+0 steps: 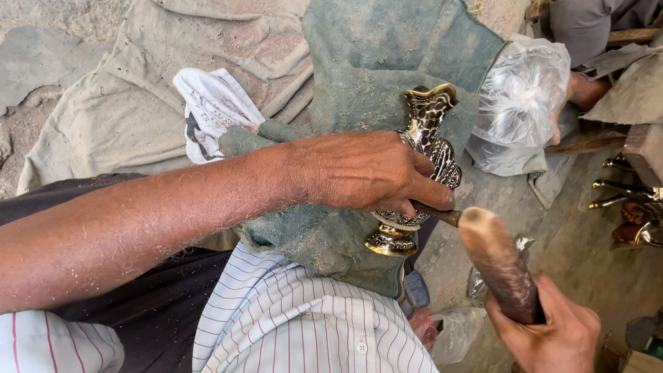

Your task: The person uses a hammer and chisel to engrave decorative patterns onto a silver and gold metal vase. They repeatedly strike the chisel against the vase's surface to create intricate designs.

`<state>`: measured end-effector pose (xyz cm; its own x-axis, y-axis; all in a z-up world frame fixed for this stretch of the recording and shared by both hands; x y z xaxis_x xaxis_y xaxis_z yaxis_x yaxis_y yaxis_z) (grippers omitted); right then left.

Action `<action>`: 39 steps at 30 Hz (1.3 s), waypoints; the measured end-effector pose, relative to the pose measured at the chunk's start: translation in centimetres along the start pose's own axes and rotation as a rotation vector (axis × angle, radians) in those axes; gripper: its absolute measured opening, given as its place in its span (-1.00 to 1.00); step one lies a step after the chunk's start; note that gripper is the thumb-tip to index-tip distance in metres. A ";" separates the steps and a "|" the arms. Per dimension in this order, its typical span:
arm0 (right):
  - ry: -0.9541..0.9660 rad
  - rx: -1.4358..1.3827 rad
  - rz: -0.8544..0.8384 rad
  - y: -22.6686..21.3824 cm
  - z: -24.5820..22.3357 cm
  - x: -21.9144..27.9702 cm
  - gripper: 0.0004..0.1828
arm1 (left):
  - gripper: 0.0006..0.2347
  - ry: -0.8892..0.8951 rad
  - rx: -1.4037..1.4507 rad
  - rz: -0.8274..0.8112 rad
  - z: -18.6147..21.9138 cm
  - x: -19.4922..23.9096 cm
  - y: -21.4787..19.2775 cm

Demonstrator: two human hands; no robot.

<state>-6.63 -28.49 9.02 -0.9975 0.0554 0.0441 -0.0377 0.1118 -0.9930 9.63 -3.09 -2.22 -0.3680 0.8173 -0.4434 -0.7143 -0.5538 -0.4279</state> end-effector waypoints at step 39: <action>0.088 -0.159 0.090 1.7 -0.8 1.5 -0.80 | -0.64 0.122 0.020 0.021 0.4 0.7 -1.0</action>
<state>-8.19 -27.38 7.45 -0.9871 0.1576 -0.0274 0.0679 0.2577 -0.9638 9.80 -1.88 -1.78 -0.3084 0.7794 -0.5453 -0.7195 -0.5661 -0.4022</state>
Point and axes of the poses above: each hand's wrist, its own x-axis away from the middle knuckle, its own y-axis out of the palm, z = x × y, the point moved 4 cm from there along -x, towards the middle knuckle, and after that the axes turned 2 degrees about -x, right-handed, at the moved point
